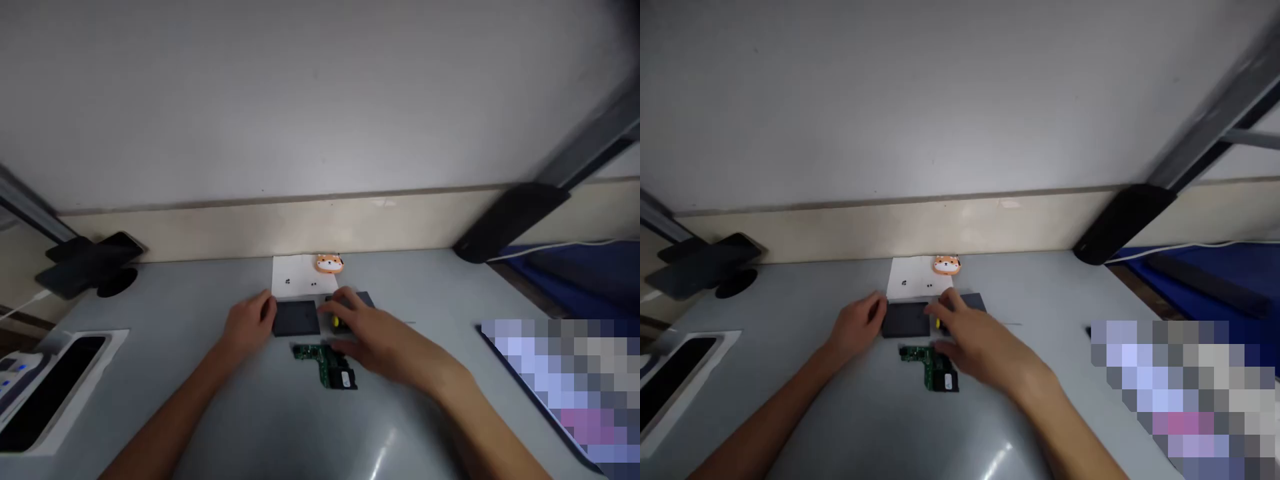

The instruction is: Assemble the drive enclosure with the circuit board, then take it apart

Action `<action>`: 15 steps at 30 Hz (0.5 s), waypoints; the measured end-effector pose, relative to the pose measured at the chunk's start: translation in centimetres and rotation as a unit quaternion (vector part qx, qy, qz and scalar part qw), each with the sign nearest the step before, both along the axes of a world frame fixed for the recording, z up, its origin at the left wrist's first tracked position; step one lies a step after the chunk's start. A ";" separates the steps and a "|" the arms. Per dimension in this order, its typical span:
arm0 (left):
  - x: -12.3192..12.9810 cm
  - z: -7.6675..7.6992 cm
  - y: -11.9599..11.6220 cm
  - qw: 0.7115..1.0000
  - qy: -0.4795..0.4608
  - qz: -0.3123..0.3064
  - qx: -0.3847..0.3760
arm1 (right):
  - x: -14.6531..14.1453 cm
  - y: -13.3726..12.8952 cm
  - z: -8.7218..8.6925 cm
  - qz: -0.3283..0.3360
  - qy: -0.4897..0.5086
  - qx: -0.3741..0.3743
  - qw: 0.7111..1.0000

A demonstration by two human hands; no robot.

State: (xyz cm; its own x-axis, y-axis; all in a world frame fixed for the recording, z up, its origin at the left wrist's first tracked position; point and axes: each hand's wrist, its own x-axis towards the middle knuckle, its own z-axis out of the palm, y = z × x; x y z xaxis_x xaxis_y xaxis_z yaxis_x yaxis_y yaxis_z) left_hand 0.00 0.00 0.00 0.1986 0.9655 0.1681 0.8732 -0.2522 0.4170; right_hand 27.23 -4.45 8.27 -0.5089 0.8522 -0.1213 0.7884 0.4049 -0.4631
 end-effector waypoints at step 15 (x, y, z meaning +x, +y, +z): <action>0.1 -0.3 0.1 0.998 -0.003 0.055 -0.009 | -2.1 -1.9 -1.0 0.040 -0.101 -0.048 0.993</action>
